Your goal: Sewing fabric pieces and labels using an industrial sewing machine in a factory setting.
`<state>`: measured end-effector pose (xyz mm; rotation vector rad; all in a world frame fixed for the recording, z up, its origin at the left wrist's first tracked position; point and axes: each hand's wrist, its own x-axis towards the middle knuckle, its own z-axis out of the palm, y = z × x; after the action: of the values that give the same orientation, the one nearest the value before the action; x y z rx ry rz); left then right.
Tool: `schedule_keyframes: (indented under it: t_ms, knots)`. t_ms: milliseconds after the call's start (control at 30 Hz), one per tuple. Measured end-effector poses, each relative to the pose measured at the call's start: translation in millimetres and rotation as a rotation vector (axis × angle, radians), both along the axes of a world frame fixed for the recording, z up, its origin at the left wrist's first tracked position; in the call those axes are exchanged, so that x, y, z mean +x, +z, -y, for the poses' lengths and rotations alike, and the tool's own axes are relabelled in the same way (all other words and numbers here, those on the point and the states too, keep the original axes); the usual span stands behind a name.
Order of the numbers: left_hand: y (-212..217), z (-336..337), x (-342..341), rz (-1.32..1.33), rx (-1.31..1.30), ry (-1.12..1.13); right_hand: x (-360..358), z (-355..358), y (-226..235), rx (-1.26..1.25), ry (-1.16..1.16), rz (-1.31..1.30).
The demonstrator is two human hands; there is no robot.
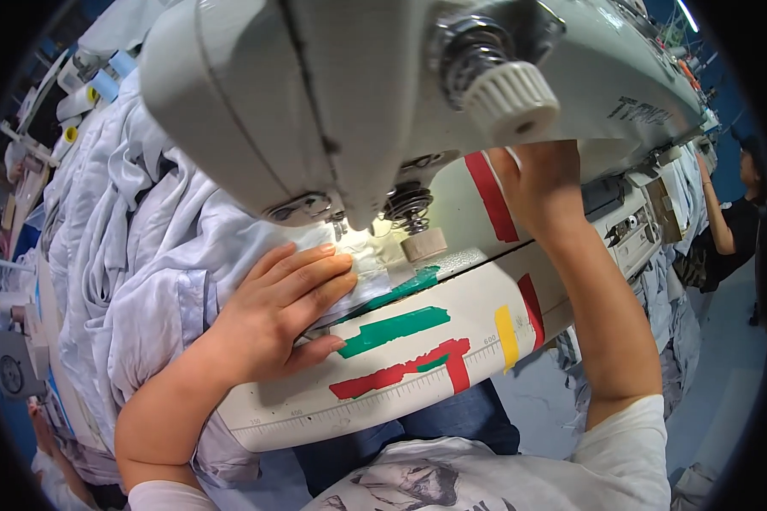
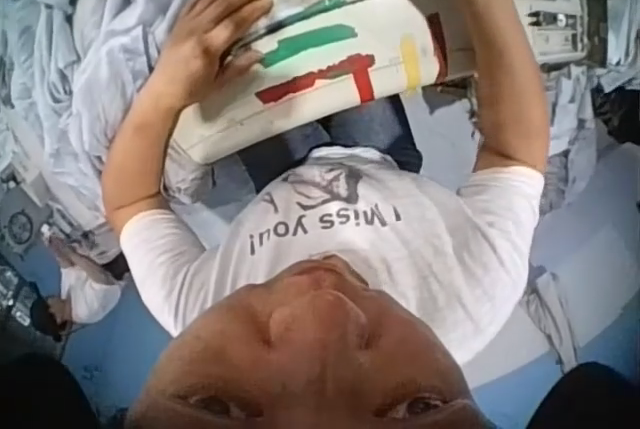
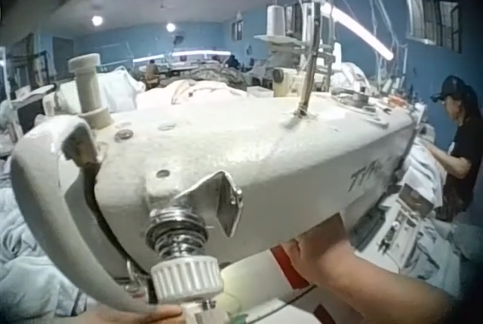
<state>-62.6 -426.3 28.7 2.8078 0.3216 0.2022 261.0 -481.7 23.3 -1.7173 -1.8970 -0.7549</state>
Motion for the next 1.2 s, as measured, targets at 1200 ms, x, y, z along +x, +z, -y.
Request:
schedule_keyframes:
  t_ms: [1200]
  knots:
    - [-9, 3, -7, 0.022, -0.020, -0.001, -74, 41, -6, -0.304, 0.302, -0.203]
